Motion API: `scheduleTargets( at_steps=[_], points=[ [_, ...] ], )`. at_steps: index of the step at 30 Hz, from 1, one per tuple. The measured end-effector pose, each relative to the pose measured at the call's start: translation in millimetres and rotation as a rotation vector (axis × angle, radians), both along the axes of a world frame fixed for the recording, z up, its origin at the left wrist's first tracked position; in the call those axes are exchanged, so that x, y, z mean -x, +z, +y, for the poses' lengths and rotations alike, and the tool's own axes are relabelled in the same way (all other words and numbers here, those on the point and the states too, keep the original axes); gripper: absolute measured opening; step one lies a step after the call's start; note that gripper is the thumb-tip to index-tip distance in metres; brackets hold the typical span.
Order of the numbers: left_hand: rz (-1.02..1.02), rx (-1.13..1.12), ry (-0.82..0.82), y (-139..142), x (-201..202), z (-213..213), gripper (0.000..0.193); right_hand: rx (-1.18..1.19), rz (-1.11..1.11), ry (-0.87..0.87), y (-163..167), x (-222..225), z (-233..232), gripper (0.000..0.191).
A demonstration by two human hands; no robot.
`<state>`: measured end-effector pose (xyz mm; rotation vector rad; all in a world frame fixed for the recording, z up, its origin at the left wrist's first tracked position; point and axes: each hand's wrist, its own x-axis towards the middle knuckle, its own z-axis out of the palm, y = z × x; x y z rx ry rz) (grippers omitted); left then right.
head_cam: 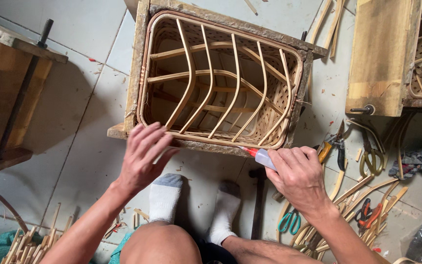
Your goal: The person sits on the floor with a woven bamboo basket frame held in a wooden jig and squeezes glue from a bottle along the joints where curved bamboo ribs meet the rim. They rotate the frame to reach different sides, use pliers on a strip, then tap the ribs with a hammer to seat them.
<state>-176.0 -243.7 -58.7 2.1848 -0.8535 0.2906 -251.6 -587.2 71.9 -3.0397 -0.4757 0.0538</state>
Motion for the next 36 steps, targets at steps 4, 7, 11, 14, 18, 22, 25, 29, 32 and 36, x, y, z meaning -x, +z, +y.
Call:
scheduleTargets(
  at_steps=[4,7,11,14,18,22,25,29,32,36],
  points=[
    [-0.017,0.032,0.29,-0.5,6.6,19.8,0.067,-0.052,0.016,-0.046,3.6,-1.1,1.6,0.036],
    [0.17,0.109,0.5,0.6,7.4,32.3,0.069,-0.092,0.003,-0.023,-4.9,-5.1,9.8,0.039],
    [0.584,0.306,0.616,-1.2,-0.5,37.3,0.078,-0.08,0.006,0.026,-18.7,-10.4,19.4,0.042],
    [0.92,0.574,0.598,-4.2,-6.6,35.0,0.083,-0.062,0.036,0.014,-18.6,-9.7,20.5,0.038],
    [0.955,0.559,0.575,-8.2,-10.2,34.4,0.079,-0.121,0.039,-0.009,-13.2,-10.3,22.8,0.037],
    [0.931,0.529,0.533,-12.0,-10.5,35.6,0.075,-0.148,0.02,0.006,-17.2,-22.0,38.0,0.037],
    [0.959,0.49,0.542,-13.9,-10.9,36.9,0.077,-0.152,-0.016,0.057,-21.4,-35.7,49.7,0.037],
    [0.94,0.466,0.519,-15.0,-13.2,38.1,0.074,-0.147,-0.001,0.103,-18.7,-45.0,54.3,0.037],
    [0.955,0.493,0.493,-15.7,-15.6,39.4,0.072,-0.113,0.022,0.14,-19.7,-47.9,52.5,0.039],
    [0.994,0.51,0.462,-17.0,-17.6,44.5,0.071,-0.065,0.031,0.123,-20.6,-46.9,41.9,0.039]
  ],
)
